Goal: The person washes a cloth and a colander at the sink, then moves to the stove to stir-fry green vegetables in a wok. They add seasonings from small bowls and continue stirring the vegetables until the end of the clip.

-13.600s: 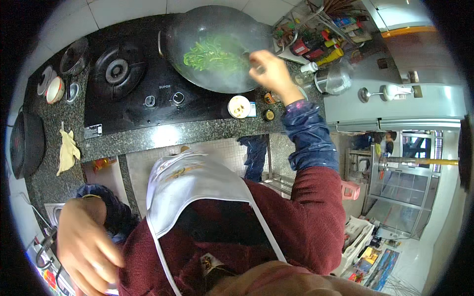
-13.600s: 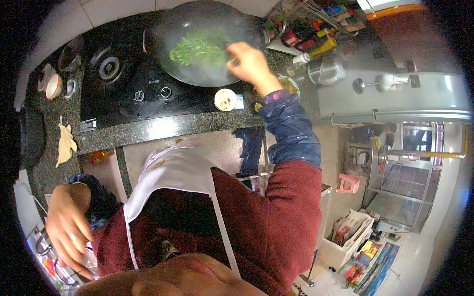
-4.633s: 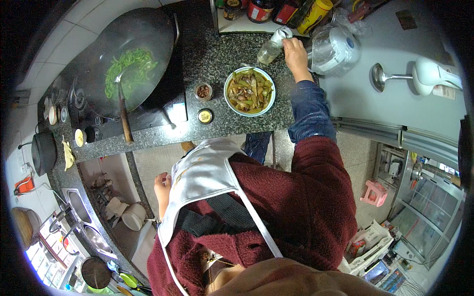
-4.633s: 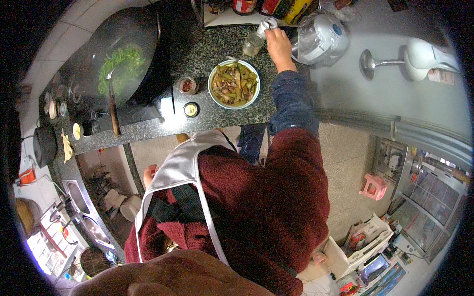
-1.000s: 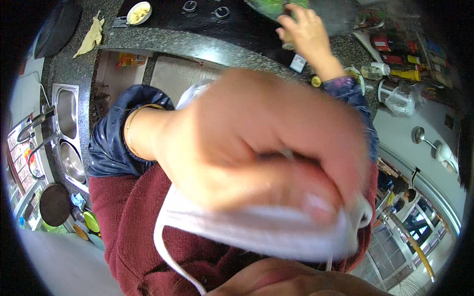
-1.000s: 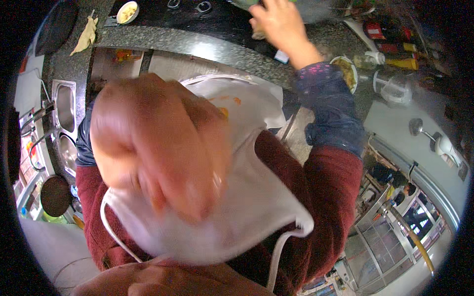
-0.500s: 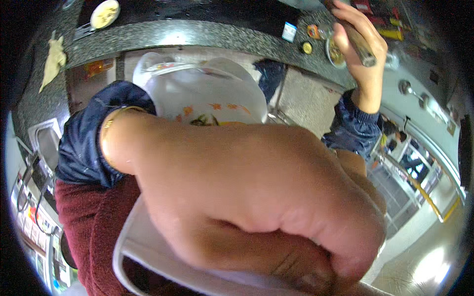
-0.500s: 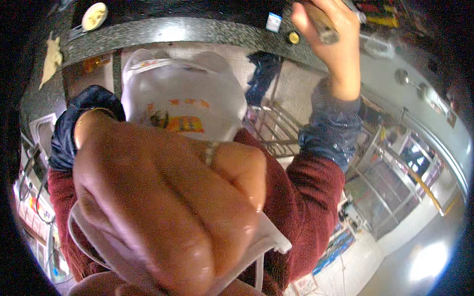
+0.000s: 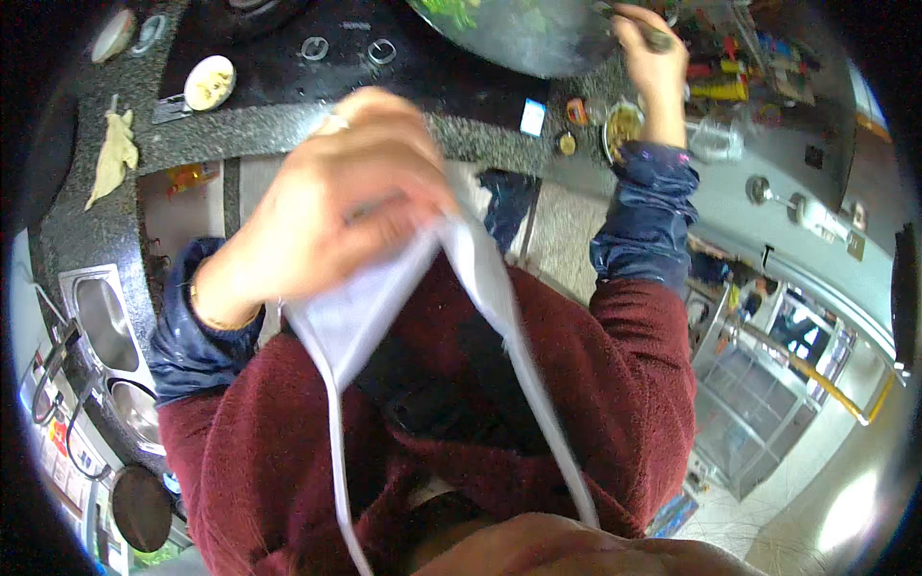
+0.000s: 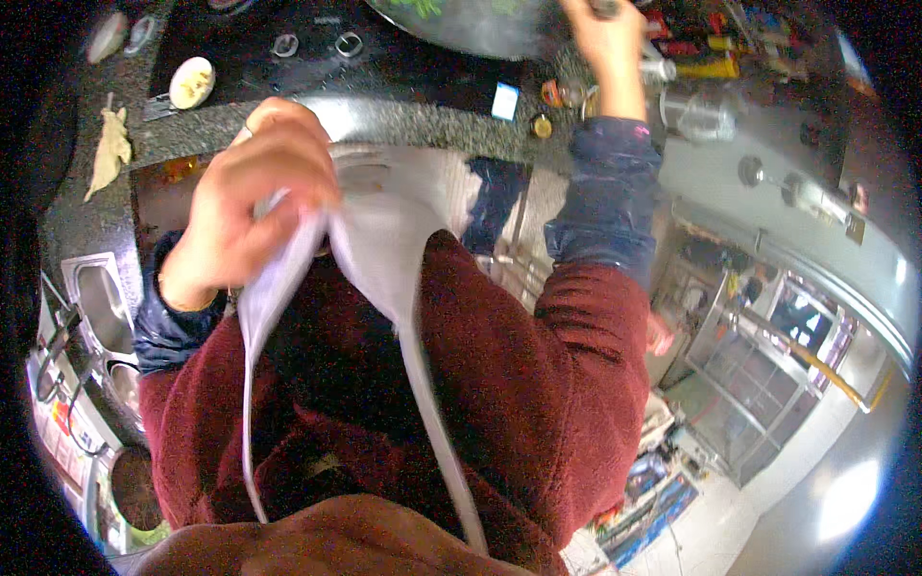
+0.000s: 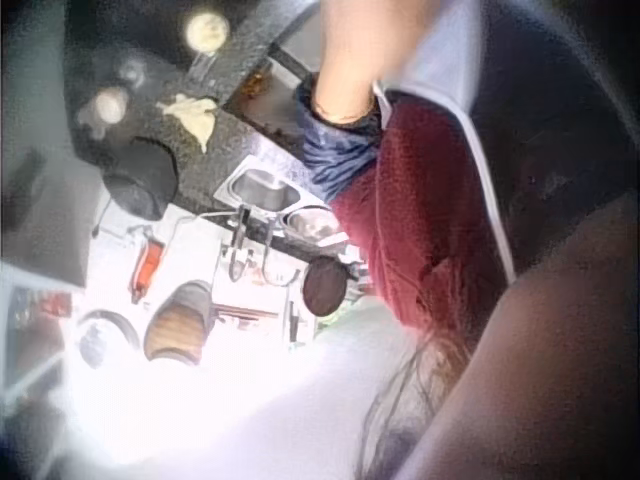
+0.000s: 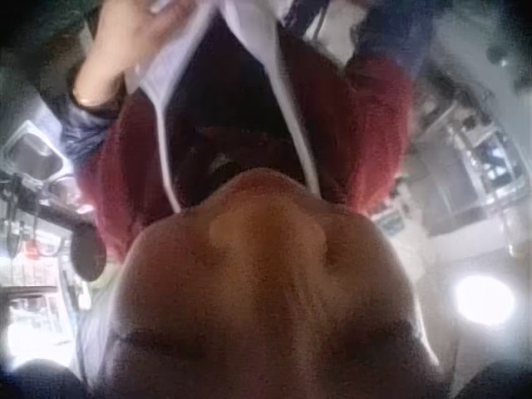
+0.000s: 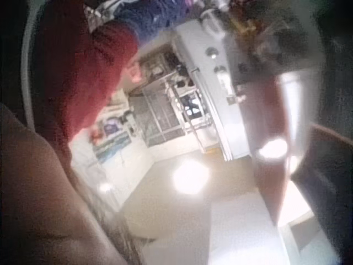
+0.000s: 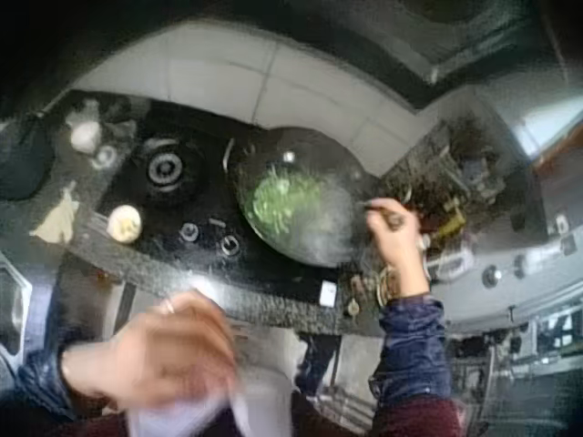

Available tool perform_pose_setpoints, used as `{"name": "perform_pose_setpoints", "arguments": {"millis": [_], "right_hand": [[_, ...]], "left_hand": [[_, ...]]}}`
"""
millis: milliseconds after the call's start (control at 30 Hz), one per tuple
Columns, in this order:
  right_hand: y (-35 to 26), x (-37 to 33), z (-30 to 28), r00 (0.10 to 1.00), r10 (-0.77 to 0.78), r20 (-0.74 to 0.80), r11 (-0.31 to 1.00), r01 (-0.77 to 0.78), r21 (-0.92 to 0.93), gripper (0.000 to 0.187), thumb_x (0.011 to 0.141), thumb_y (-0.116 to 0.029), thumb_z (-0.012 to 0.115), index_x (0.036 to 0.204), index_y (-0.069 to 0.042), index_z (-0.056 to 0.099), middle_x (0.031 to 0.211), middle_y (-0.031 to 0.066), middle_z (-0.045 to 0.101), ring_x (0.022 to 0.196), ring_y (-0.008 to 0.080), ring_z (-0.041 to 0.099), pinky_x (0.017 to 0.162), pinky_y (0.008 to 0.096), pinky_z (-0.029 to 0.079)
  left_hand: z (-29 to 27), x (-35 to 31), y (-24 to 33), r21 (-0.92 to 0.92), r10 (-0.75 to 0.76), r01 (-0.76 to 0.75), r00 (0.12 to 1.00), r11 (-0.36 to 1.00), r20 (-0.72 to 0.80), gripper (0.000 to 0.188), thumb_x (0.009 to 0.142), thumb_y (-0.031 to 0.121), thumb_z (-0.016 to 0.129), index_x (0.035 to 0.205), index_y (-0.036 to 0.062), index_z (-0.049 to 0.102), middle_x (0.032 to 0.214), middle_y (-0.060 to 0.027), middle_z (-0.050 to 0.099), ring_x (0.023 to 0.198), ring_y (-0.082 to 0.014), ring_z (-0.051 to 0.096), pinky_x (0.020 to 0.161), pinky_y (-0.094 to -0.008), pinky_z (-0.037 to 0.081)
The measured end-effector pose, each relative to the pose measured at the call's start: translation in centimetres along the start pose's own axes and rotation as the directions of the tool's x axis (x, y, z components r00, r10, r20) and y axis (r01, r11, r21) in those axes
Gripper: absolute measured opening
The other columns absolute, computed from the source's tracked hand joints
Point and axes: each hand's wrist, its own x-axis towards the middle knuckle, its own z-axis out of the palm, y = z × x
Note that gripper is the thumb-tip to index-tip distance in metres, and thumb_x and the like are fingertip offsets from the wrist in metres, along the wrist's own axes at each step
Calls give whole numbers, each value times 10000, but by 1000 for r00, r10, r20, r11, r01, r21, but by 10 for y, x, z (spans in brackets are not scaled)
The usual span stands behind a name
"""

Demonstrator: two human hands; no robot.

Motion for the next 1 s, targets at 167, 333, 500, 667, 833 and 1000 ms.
{"name": "perform_pose_setpoints", "arguments": {"millis": [167,333,500,667,833,1000], "right_hand": [[91,77,-16,910,320,-262,947,-296,126,207,773,-112,616,861,75,602,833,168,634,683,233,646,561,304,557],[86,81,73,849,528,11,472,-304,828,243,786,-52,581,976,88,522,838,169,617,701,263,643,625,353,571],[-2,49,51,970,-161,180,930,88,358,189,809,-98,603,982,-28,632,914,66,651,826,161,627,754,267,482],[-74,7,15,803,-537,258,844,512,163,203,734,-118,670,925,-57,635,886,114,652,792,251,640,713,320,506],[-28,11,52,866,-487,113,862,497,-101,232,713,-163,685,930,-99,633,913,113,650,809,297,628,721,349,520],[2,23,83,834,-550,46,825,551,-129,257,747,-152,674,992,-94,622,1019,140,628,896,310,621,797,342,501]], "left_hand": [[9,-92,-66,-247,-557,514,630,822,-542,142,817,66,614,952,34,588,927,-26,577,883,-121,531,812,-262,416],[13,-139,-100,-624,-739,413,230,663,-633,242,856,124,593,1083,54,547,1038,-38,580,951,-124,538,859,-267,408],[-6,-128,-102,-463,-569,395,214,794,-794,279,859,136,590,1123,61,538,1091,-45,566,962,-122,530,851,-264,411],[-2,-111,-108,-434,-537,368,250,823,-806,320,853,152,599,1150,65,518,1124,-45,555,976,-117,523,850,-263,409],[10,-93,-111,-466,-565,333,335,820,-754,335,853,162,599,1162,72,508,1142,-51,545,946,-121,539,834,-263,414],[20,-92,-110,-529,-608,304,321,792,-726,313,850,139,594,1146,75,515,1134,-49,543,967,-122,527,839,-268,410]]}}
